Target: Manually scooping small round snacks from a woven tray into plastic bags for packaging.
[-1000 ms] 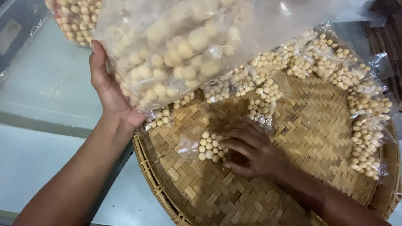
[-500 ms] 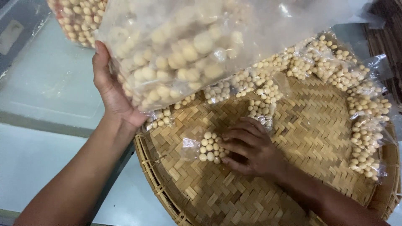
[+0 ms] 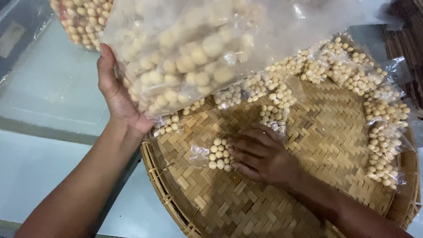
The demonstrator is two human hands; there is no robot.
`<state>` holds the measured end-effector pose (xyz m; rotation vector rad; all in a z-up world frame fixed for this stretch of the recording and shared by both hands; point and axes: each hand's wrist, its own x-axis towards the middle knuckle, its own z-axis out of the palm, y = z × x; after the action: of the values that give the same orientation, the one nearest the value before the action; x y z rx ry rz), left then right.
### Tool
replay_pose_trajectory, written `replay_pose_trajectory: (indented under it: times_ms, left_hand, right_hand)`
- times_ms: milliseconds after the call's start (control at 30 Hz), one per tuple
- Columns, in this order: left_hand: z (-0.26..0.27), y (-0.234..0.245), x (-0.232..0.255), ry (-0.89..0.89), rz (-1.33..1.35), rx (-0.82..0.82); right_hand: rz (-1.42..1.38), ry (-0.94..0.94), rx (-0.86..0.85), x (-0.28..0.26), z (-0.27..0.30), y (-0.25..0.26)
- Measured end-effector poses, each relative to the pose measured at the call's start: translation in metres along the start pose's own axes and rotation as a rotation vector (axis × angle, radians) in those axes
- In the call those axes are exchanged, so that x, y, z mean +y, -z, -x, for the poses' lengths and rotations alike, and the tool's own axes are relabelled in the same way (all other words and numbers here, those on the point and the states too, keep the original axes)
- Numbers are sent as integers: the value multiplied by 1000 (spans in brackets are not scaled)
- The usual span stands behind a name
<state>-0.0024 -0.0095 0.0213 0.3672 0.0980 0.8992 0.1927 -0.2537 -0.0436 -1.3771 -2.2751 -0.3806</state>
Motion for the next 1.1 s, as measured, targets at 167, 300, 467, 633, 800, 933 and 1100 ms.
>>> replay_pose_trajectory:
  times_ms: [167, 300, 467, 633, 800, 933, 1100]
  left_hand:
    - [0, -1, 0, 4, 10, -12]
    - [0, -1, 1, 26, 18, 4]
    - [0, -2, 1, 6, 1, 5]
    - [-1, 3, 0, -7, 20, 15]
    - [0, 2, 2, 73, 28, -14]
    - [-2, 4, 0, 29, 11, -13]
    - [0, 2, 0, 44, -1, -35]
  right_hand:
    - [19, 10, 34, 2, 8, -10]
    - [6, 35, 71, 3, 6, -10]
    - [-20, 40, 79, 0, 4, -5]
    - [-122, -31, -456, -9, -10, 8]
    - [-175, 93, -524, -11, -21, 9]
    - [-208, 97, -498, -10, -22, 6]
    - [-324, 88, -395, -12, -35, 21]
